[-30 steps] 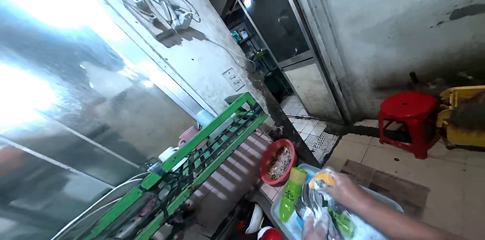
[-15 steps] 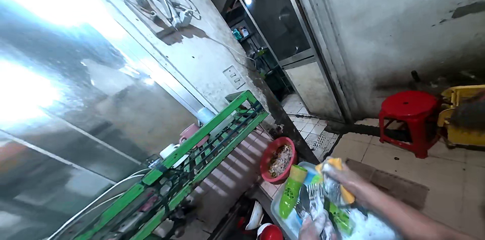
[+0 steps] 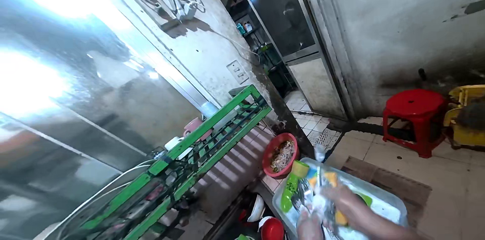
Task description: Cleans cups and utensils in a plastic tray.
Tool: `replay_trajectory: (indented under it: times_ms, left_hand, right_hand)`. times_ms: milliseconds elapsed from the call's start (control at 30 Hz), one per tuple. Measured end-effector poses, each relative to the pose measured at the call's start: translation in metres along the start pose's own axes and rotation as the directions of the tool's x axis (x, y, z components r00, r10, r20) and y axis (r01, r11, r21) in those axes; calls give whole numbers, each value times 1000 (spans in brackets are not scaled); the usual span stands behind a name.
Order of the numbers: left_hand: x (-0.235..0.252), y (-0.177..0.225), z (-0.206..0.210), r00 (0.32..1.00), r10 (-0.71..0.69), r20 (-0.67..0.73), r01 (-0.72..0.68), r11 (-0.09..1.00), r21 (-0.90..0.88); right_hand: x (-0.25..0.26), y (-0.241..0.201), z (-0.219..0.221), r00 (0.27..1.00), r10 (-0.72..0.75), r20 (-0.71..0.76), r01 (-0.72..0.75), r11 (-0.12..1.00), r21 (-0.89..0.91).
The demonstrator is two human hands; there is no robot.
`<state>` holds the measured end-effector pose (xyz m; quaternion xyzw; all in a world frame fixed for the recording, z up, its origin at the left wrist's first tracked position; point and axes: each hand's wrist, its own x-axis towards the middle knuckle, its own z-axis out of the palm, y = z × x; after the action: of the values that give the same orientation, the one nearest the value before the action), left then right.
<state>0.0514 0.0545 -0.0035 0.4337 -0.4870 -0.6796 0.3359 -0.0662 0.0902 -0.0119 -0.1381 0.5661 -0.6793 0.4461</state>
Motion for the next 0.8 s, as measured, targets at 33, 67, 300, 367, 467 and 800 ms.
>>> replay_trajectory:
  times_ms: [33, 67, 300, 367, 467, 800]
  left_hand:
    - [-3, 3, 0, 1000, 8, -22, -7, 998, 59]
    - [-4, 5, -1, 1000, 5, -22, -3, 998, 70]
    - [21, 7, -33, 994, 27, 110, -3, 977, -211]
    - [23, 7, -31, 991, 33, 133, -5, 979, -202]
    - [25, 11, -27, 994, -47, 96, 71, 964, -255]
    - [8, 20, -13, 977, -182, 113, 166, 977, 135]
  right_hand:
    - [-3, 3, 4, 1000, 14, 21, -12, 997, -81]
    - [-3, 1, 3, 1000, 8, 17, -6, 990, -144]
    - [11, -33, -26, 943, 210, 257, -6, 786, -619]
    - [4, -22, -12, 891, 316, 327, 80, 599, -796]
    - [-1, 1, -5, 802, 436, 409, 275, 338, -900]
    - [5, -52, -18, 971, 49, 233, 43, 928, -371]
